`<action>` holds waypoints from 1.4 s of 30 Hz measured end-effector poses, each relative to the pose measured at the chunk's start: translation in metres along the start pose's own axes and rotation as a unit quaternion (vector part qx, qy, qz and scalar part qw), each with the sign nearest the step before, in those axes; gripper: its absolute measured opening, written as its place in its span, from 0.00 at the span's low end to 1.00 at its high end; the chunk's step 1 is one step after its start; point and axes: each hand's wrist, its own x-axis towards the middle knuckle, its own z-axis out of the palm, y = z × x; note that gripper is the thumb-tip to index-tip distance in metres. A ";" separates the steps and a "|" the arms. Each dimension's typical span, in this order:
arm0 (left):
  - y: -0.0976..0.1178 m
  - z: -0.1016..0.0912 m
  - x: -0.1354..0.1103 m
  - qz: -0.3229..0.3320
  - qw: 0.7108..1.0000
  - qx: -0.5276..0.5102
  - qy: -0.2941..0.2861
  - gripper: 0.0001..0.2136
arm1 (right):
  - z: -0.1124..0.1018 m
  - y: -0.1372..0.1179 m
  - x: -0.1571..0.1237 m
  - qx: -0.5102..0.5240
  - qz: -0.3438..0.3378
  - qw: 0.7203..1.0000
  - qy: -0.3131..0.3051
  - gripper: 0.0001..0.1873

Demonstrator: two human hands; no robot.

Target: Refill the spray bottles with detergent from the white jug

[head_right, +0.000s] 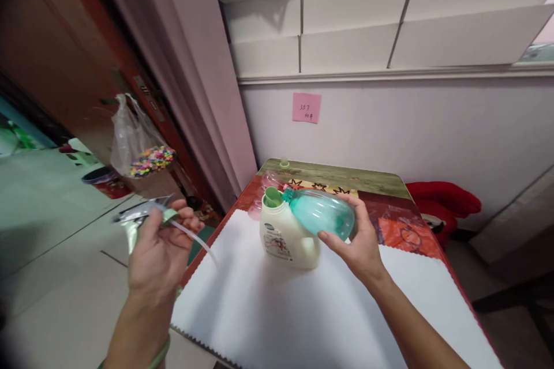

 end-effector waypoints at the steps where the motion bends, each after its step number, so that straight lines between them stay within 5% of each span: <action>1: -0.005 -0.001 -0.002 -0.007 1.000 0.011 -0.010 0.19 | 0.002 0.000 0.004 -0.002 -0.003 1.000 -0.010 0.41; 7: -0.021 -0.008 -0.003 -0.002 0.999 0.032 0.004 0.23 | 0.010 -0.006 0.019 -0.048 0.010 0.998 -0.039 0.41; 42: -0.024 -0.029 0.001 0.002 1.000 0.014 0.025 0.19 | 0.006 -0.081 0.061 -0.250 -0.077 0.951 -0.164 0.38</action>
